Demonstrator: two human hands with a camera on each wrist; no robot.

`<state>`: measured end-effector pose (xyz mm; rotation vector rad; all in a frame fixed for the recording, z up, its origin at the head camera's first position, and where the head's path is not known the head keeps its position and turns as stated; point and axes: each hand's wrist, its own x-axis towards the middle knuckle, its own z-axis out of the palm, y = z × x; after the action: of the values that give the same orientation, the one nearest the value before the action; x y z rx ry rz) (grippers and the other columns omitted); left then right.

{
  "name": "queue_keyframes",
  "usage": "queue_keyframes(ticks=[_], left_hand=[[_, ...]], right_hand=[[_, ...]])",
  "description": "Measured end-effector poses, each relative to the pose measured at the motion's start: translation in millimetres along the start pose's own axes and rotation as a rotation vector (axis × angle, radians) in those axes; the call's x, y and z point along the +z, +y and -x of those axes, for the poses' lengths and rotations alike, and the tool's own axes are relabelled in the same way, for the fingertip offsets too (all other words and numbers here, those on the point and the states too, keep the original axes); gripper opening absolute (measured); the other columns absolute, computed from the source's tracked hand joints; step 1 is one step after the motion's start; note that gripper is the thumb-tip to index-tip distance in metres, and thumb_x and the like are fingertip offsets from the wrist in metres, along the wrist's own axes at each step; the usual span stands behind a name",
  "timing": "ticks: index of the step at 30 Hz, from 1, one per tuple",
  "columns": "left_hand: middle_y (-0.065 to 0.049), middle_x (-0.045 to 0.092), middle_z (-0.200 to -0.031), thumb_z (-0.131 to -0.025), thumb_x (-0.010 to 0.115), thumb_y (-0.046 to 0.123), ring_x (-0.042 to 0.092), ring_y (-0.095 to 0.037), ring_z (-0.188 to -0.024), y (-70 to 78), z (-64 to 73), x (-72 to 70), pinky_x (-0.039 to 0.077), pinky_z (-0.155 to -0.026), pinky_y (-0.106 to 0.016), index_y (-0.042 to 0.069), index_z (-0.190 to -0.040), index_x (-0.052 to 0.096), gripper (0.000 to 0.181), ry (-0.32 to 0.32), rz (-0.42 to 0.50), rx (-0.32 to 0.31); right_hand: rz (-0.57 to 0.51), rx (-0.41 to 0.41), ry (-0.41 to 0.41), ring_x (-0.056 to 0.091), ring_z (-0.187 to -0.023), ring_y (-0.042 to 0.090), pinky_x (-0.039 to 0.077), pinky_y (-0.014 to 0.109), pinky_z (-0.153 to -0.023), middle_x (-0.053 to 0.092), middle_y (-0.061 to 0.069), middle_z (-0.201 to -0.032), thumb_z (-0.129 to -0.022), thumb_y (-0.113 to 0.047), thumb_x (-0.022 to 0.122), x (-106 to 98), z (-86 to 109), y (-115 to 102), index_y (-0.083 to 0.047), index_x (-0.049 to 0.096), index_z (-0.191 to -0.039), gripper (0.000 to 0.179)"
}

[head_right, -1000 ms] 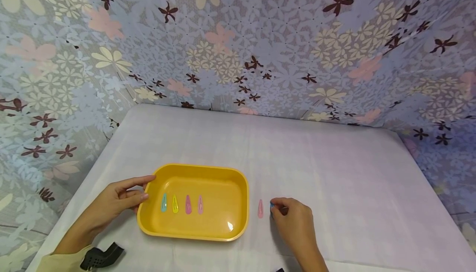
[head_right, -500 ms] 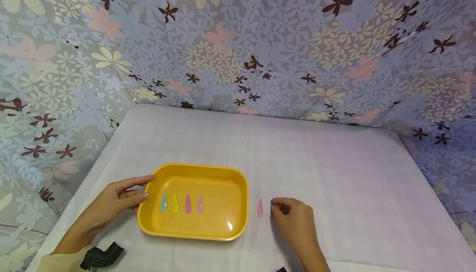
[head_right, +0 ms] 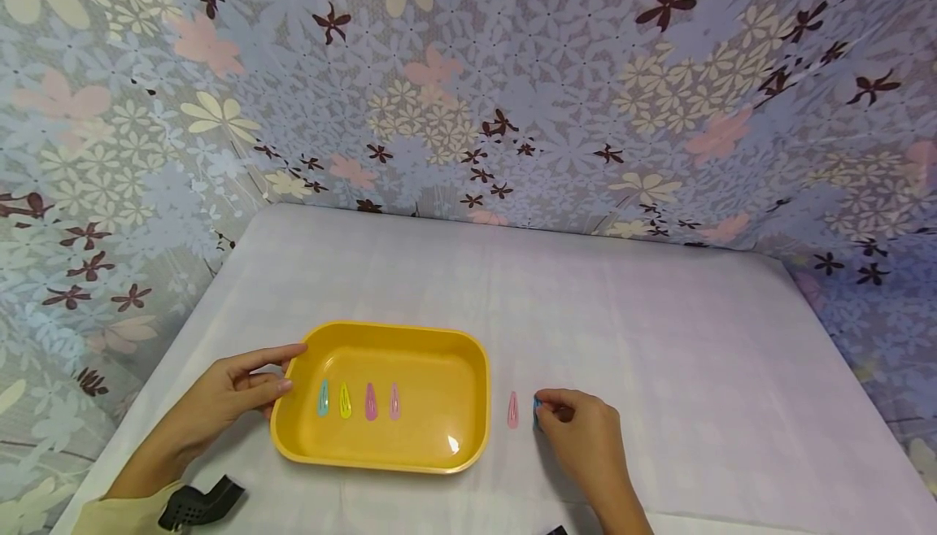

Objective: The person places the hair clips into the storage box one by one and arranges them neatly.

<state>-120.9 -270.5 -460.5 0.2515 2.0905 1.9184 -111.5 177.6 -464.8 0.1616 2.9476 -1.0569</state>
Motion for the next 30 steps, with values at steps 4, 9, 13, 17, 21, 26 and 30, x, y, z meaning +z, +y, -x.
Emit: queue_keyframes(ticks=[4, 9, 13, 17, 21, 26, 30], left_hand=[[-0.025, 0.058, -0.114, -0.099, 0.067, 0.008, 0.065, -0.015, -0.067, -0.3, 0.4, -0.5, 0.061, -0.064, -0.033, -0.008, -0.147, 0.049, 0.053, -0.006, 0.006, -0.005], [-0.025, 0.058, -0.116, -0.099, 0.068, 0.010, 0.064, -0.016, -0.068, 0.5, 0.5, -1.1, 0.061, -0.065, -0.033, -0.007, -0.147, 0.049, 0.054, -0.005, 0.004, -0.021], [-0.025, 0.058, -0.118, -0.099, 0.068, 0.010, 0.064, -0.016, -0.068, 0.9, 0.2, -1.5, 0.061, -0.065, -0.033, -0.006, -0.148, 0.049, 0.054, -0.004, 0.004, -0.026], [-0.026, 0.057, -0.118, -0.099, 0.069, 0.009, 0.064, -0.016, -0.068, 1.1, -0.2, -1.3, 0.061, -0.065, -0.033, -0.006, -0.147, 0.050, 0.054, 0.002, 0.006, -0.024], [-0.026, 0.057, -0.116, -0.099, 0.068, 0.009, 0.064, -0.016, -0.068, 1.2, -0.1, -1.1, 0.061, -0.065, -0.033, -0.006, -0.147, 0.050, 0.053, 0.002, 0.006, -0.016], [-0.026, 0.057, -0.115, -0.099, 0.067, 0.007, 0.064, -0.015, -0.068, 0.3, -0.2, -1.3, 0.061, -0.064, -0.033, -0.008, -0.146, 0.049, 0.053, -0.007, 0.008, 0.007], [-0.026, 0.057, -0.115, -0.099, 0.068, 0.007, 0.064, -0.015, -0.068, 0.2, -0.4, -1.3, 0.061, -0.064, -0.032, -0.007, -0.146, 0.049, 0.053, -0.009, 0.012, 0.003]], right_hand=[[-0.020, 0.008, -0.011, 0.071, -0.083, 0.017, 0.055, 0.020, -0.063, 0.074, -0.002, -0.089, -0.091, -0.011, 0.075, 1.1, -0.7, 0.4, -0.007, 0.081, -0.103, 0.015], [-0.038, 0.022, -0.016, 0.071, -0.081, 0.016, 0.055, 0.020, -0.060, 0.074, -0.001, -0.089, -0.091, -0.011, 0.075, 2.0, -1.5, 0.1, -0.006, 0.081, -0.104, 0.015], [-0.052, 0.038, -0.020, 0.069, -0.076, 0.013, 0.055, 0.020, -0.059, 0.074, 0.000, -0.089, -0.092, -0.011, 0.075, 1.6, -1.6, -0.4, -0.006, 0.081, -0.106, 0.016], [-0.065, 0.042, -0.017, 0.069, -0.074, 0.012, 0.055, 0.021, -0.057, 0.074, 0.001, -0.090, -0.091, -0.011, 0.076, 2.0, -2.2, -0.4, -0.005, 0.081, -0.107, 0.017], [-0.070, 0.050, -0.017, 0.069, -0.074, 0.012, 0.055, 0.022, -0.057, 0.075, 0.001, -0.091, -0.092, -0.011, 0.076, 2.7, -2.4, -0.3, -0.006, 0.080, -0.107, 0.017], [-0.070, 0.046, -0.015, 0.069, -0.074, 0.012, 0.055, 0.022, -0.056, 0.075, 0.001, -0.091, -0.092, -0.012, 0.076, 2.1, -2.1, -0.3, -0.006, 0.080, -0.108, 0.017], [-0.070, 0.040, -0.015, 0.070, -0.075, 0.012, 0.055, 0.022, -0.057, 0.075, 0.002, -0.092, -0.092, -0.014, 0.077, 0.6, -1.2, -0.6, -0.008, 0.081, -0.108, 0.018]])
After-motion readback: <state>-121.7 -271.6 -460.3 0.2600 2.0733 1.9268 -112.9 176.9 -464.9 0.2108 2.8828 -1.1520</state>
